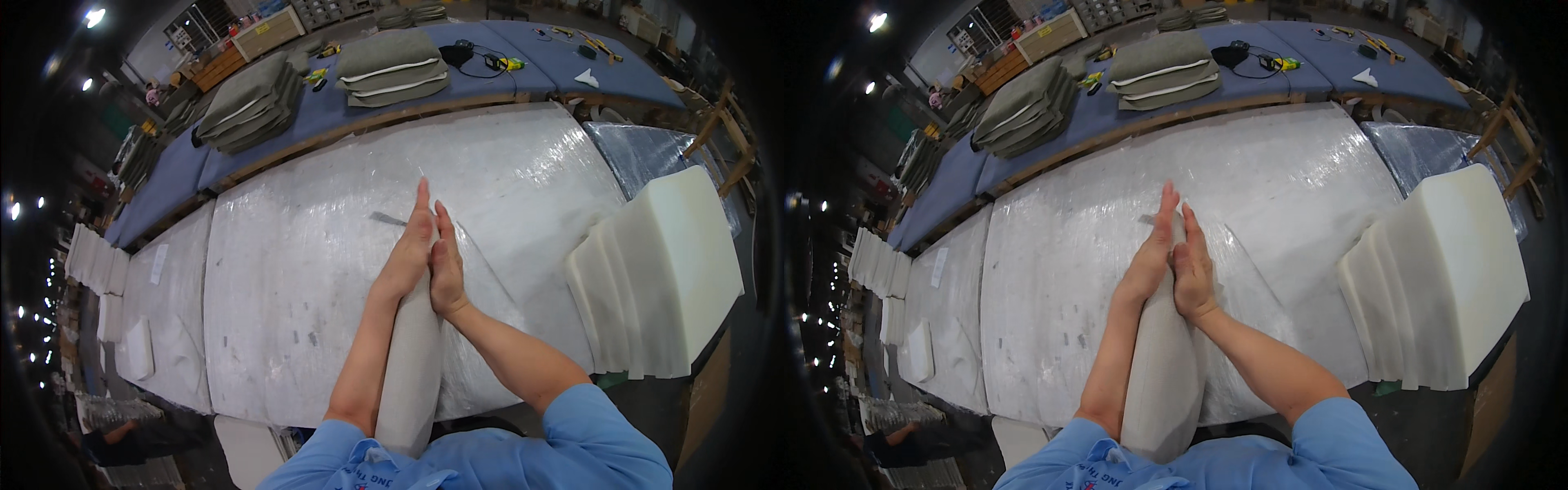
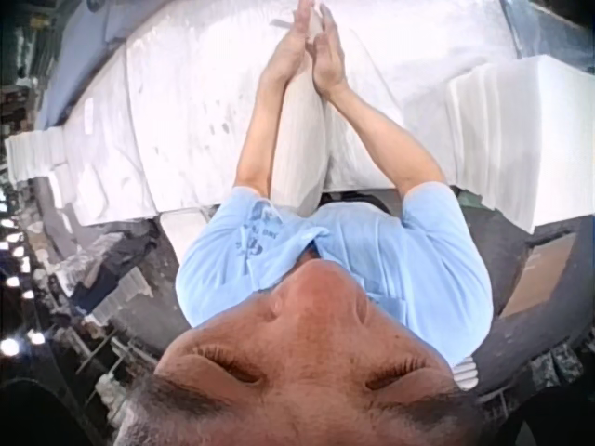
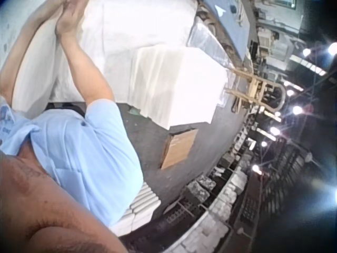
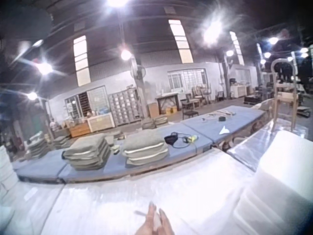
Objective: The person repeatedly picks up rectangular foam pads from a table, folds them in half, and stacks them on a growing pile. The person then carries the stack of folded pads to a pallet and places them on top of other stacked pads.
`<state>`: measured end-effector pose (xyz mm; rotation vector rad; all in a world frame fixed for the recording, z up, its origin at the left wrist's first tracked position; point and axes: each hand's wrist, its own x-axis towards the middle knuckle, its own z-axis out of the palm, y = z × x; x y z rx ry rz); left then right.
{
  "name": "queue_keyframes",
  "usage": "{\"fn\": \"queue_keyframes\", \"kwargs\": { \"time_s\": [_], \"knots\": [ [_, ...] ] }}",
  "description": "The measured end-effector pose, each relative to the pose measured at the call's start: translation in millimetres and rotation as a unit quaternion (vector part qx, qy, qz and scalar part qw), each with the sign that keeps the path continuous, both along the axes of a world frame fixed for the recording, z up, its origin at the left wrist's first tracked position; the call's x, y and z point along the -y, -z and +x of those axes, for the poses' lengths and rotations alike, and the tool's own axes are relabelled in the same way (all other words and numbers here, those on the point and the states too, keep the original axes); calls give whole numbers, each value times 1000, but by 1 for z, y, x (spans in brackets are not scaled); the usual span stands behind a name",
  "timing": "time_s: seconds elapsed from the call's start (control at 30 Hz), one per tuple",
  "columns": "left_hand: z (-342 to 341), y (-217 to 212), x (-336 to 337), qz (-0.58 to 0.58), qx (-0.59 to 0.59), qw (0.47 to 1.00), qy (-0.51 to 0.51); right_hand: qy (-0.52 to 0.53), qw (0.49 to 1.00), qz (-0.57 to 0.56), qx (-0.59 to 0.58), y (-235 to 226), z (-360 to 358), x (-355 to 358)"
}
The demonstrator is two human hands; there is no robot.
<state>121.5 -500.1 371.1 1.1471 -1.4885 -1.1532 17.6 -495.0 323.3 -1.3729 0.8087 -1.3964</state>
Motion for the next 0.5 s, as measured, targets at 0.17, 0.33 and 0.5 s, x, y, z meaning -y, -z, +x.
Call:
{"fn": "queue_keyframes", "kwargs": {
  "time_s": [0.17,0.33,0.5],
  "knots": [
    [-7,-9,6,-52,22,998,20,-12,998,-34,48,13,-4,5],
    [17,17,0,33,-239,970,-36,-30,998,57,15,4,-7,10],
    [14,32,-11,80,-176,981,-29,-47,992,109,50,-27,-6,8]
  ]
}}
